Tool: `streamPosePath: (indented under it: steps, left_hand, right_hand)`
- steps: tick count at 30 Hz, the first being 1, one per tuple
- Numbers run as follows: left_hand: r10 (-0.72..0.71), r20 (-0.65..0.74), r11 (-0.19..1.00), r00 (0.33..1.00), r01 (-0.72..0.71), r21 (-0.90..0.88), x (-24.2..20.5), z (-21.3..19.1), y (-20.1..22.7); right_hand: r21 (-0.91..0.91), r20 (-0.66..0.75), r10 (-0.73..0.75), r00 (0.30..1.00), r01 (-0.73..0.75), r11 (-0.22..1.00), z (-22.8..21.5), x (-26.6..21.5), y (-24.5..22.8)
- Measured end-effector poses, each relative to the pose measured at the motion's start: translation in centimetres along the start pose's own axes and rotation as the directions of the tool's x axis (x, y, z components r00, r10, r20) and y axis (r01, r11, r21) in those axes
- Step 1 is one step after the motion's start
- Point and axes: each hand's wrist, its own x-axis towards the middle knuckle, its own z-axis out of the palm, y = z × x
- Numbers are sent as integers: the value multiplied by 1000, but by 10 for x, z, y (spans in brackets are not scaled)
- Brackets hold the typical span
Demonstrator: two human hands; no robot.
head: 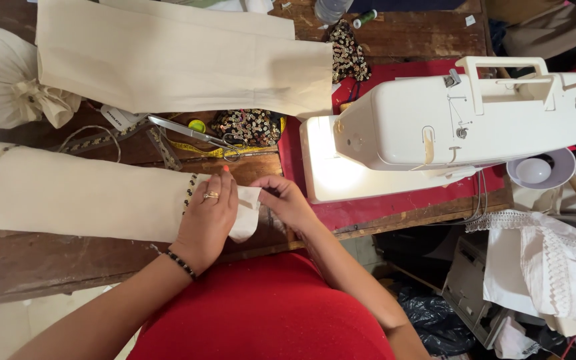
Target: The person is finishing bolster pillows by tying the ends with a cord and using scissors to cut the excess string.
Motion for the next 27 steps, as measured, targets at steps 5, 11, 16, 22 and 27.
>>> streamPosePath:
  steps: [5, 11, 16, 22, 27]
  left_hand:
    - [46, 66, 995, 997, -39, -94, -3, 11, 1]
    - [95, 128, 979, 987, -69, -192, -7, 21, -2]
    - [83, 159, 978, 984, -50, -204, -11, 33, 1]
    - [48, 196, 970, 979, 1, -241, -12, 40, -2]
    - [12, 195, 966, 981, 40, -257, -15, 51, -10]
  right_hand:
    - [76, -49, 39, 998, -35, 996, 15, -4, -11]
    - [-33, -69, -6, 998, 4, 999, 18, 0, 1]
    - [-28, -80, -16, 997, 13, 1000, 11, -5, -1]
    - [-29, 91, 87, 992, -85, 996, -5, -29, 27]
    - [182, 231, 233, 945, -277, 943, 21, -29, 44]
